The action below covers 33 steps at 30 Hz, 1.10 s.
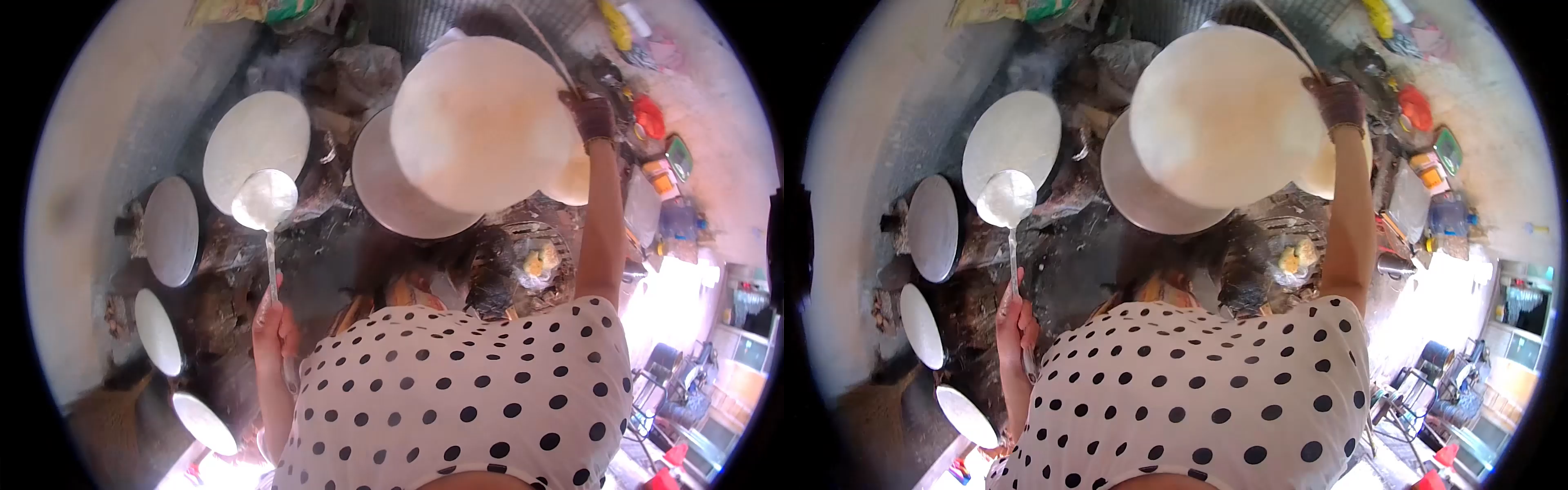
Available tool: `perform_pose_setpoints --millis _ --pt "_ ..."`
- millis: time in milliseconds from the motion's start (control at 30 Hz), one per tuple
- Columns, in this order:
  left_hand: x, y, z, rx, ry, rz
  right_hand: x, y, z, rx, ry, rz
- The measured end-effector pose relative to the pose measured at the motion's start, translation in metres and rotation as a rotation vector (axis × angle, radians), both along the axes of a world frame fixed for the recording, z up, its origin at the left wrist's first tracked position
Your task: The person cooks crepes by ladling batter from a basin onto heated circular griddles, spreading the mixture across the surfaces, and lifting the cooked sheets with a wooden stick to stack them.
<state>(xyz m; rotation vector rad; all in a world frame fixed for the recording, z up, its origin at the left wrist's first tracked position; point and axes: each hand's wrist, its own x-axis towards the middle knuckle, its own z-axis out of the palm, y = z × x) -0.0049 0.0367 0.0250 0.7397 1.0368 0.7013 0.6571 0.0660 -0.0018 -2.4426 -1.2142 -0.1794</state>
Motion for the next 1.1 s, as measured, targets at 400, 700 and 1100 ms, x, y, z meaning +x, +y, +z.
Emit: perform_pose_setpoints --millis 400,700,1100 --pt "0.045 0.024 -0.045 -0.395 -0.318 0.023 -0.121 -0.059 0.11 0.16 -0.244 0.495" --pt "0.015 0.003 -0.053 -0.326 -0.361 0.161 -0.085 0.011 0.16 -0.349 0.123 0.329" --pt "-0.009 -0.046 -0.041 -0.553 -0.687 0.376 -0.113 0.132 -0.145 -0.092 0.176 0.384"
